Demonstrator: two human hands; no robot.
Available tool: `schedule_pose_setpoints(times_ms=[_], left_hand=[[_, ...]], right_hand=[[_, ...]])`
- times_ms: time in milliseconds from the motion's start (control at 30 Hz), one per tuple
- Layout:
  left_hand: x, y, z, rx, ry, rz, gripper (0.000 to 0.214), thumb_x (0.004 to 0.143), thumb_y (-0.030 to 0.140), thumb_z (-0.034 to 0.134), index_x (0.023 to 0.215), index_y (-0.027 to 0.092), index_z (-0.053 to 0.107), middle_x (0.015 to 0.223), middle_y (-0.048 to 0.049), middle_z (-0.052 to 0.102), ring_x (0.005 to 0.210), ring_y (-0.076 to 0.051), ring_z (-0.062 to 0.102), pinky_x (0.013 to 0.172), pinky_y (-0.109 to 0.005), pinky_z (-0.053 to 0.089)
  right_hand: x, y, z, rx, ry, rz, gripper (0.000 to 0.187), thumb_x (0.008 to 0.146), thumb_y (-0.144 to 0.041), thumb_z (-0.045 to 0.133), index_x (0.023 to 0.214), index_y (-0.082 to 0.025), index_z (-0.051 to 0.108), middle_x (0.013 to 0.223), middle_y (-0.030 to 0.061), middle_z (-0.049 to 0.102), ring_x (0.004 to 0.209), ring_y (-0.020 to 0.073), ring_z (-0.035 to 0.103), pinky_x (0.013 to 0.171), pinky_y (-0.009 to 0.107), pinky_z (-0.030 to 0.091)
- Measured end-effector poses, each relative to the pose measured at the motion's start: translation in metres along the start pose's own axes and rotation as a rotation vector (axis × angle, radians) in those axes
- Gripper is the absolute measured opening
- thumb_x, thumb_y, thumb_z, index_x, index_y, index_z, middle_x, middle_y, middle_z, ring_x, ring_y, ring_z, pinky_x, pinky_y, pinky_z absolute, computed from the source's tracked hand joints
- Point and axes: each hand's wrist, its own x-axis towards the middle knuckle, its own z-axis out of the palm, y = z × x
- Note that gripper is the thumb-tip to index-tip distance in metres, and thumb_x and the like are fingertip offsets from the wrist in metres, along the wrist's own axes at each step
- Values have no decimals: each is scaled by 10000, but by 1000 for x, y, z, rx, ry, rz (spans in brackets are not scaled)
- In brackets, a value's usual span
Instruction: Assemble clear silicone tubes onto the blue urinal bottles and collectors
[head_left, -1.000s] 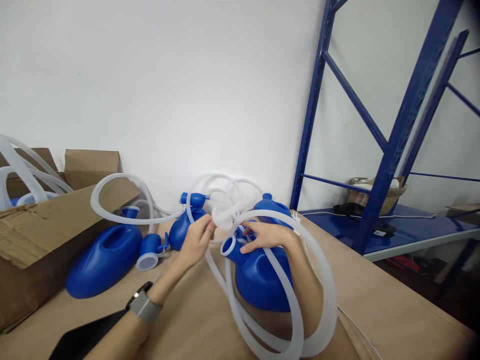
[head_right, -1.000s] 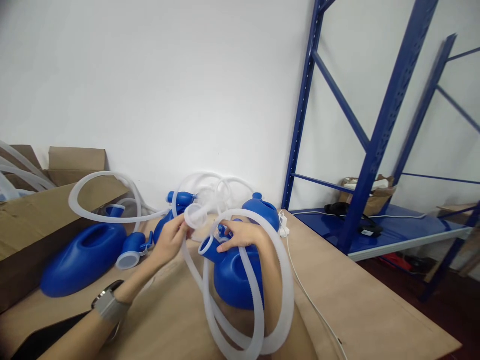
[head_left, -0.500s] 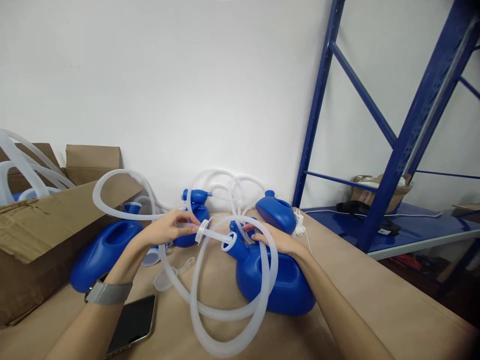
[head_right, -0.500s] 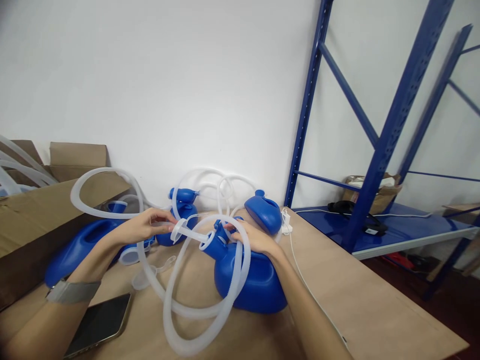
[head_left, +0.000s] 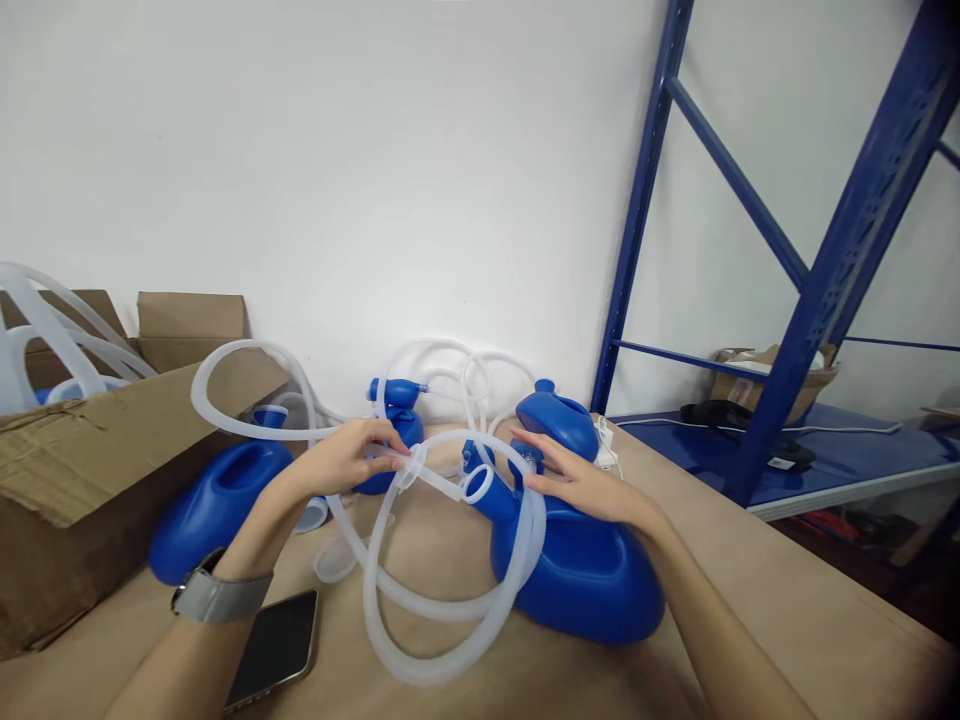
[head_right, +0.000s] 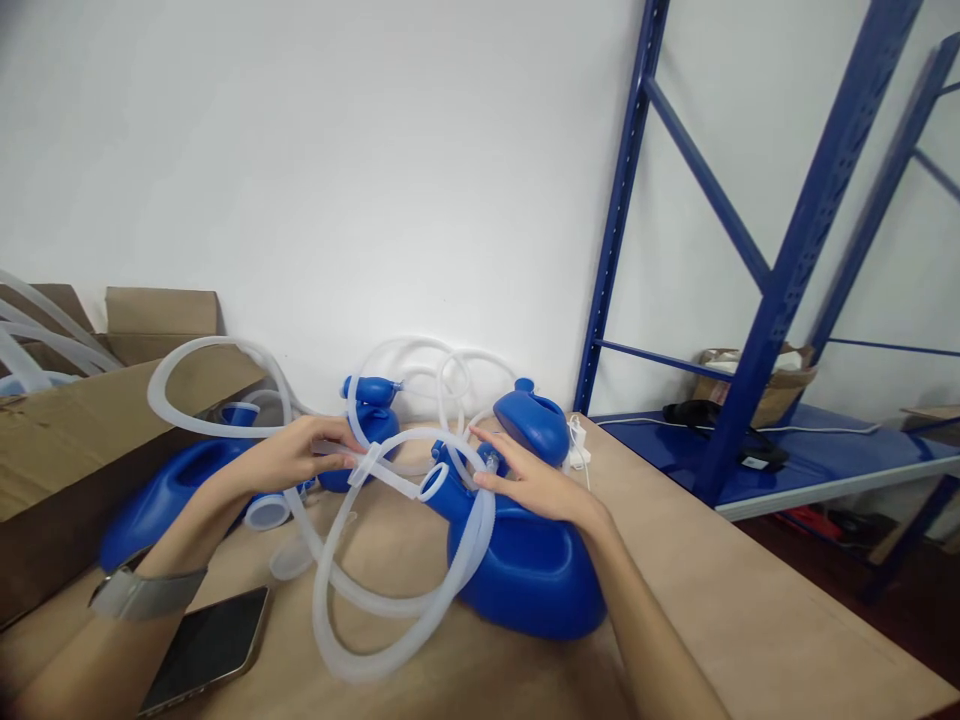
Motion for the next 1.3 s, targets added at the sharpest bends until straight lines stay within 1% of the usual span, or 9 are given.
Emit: schedule_pose_setpoints(times_ms=[167, 400, 567, 733, 867, 1000, 1100, 1233, 1300], left_hand=[[3, 12, 17, 19, 3, 25, 47, 679, 291, 794, 703, 252, 785, 764, -33, 730, 722, -207, 602, 643, -230, 446], [6, 9, 22, 55, 90, 99, 74, 749, 313, 764, 754, 240, 774, 853, -48, 729, 828, -229, 627, 772, -266, 462], [4, 11, 30, 77, -11, 134, 81, 797, 313, 743, 801, 245, 785, 880, -53, 714, 804, -214, 622, 736, -262, 439], [3, 15, 55, 35, -153, 135, 66, 798, 284, 718, 756, 239, 742, 824, -49, 693, 766, -211, 612, 687, -273, 429], [3, 16, 57, 80, -215, 165, 59, 817, 288, 696, 842, 241, 722, 840, -31, 688, 786, -202, 611, 700, -269, 441], [4, 18, 52, 93, -241, 207, 192, 750, 395, 801, 813, 233, 718, 930, -27, 679, 799, -184, 604, 716, -256, 462], [4, 18, 51, 74, -238, 170, 257, 671, 408, 874, 812, 241, 739, 930, -27, 707, 813, -193, 624, 715, -248, 468], [3, 15, 54, -80, -93, 55, 508, 514, 309, 955, 995, 273, 795, 850, -36, 764, 806, -253, 692, 684, -261, 498], [3, 15, 56, -126, -81, 31, 577, 494, 286, 959, 1049, 278, 804, 938, -60, 800, 885, -301, 728, 746, -294, 530]], right_hand=[[-31, 8, -9, -73, -29, 146, 741, 935, -640, 548, 1583, -350, 334, 1653, 39, 325, 1525, 336, 274, 1240, 545, 232], [-38, 17, 9, -166, 58, 183, 667, 849, -636, 646, 1397, -265, 557, 1568, 104, 407, 1308, 320, 554, 1141, 472, 407], [-30, 10, 17, -100, 106, 86, 419, 898, -546, 603, 1181, -239, 568, 1221, 83, 649, 1129, 287, 633, 991, 422, 484], [-15, -2, 30, -108, 95, 33, 355, 926, -551, 532, 1056, -224, 578, 1093, 70, 683, 1003, 279, 640, 918, 409, 476], [-8, -8, 34, -143, 134, 73, 353, 950, -561, 469, 936, -222, 568, 958, 49, 666, 902, 265, 617, 848, 399, 476], [-9, -7, 34, -80, 118, 53, 257, 911, -391, 508, 1088, -227, 594, 1105, 61, 684, 1055, 292, 618, 974, 419, 447], [-12, -2, 34, 14, 122, 33, 394, 882, -337, 490, 1256, -226, 551, 1231, 72, 653, 1149, 293, 592, 1050, 426, 414], [-16, 6, 33, 147, 205, 9, 687, 856, -321, 454, 1524, -245, 314, 1258, 71, 622, 1090, 272, 607, 1016, 432, 440], [-17, 7, 32, 155, 211, -30, 632, 856, -331, 452, 1481, -251, 401, 1253, 67, 623, 1063, 269, 602, 996, 419, 440]])
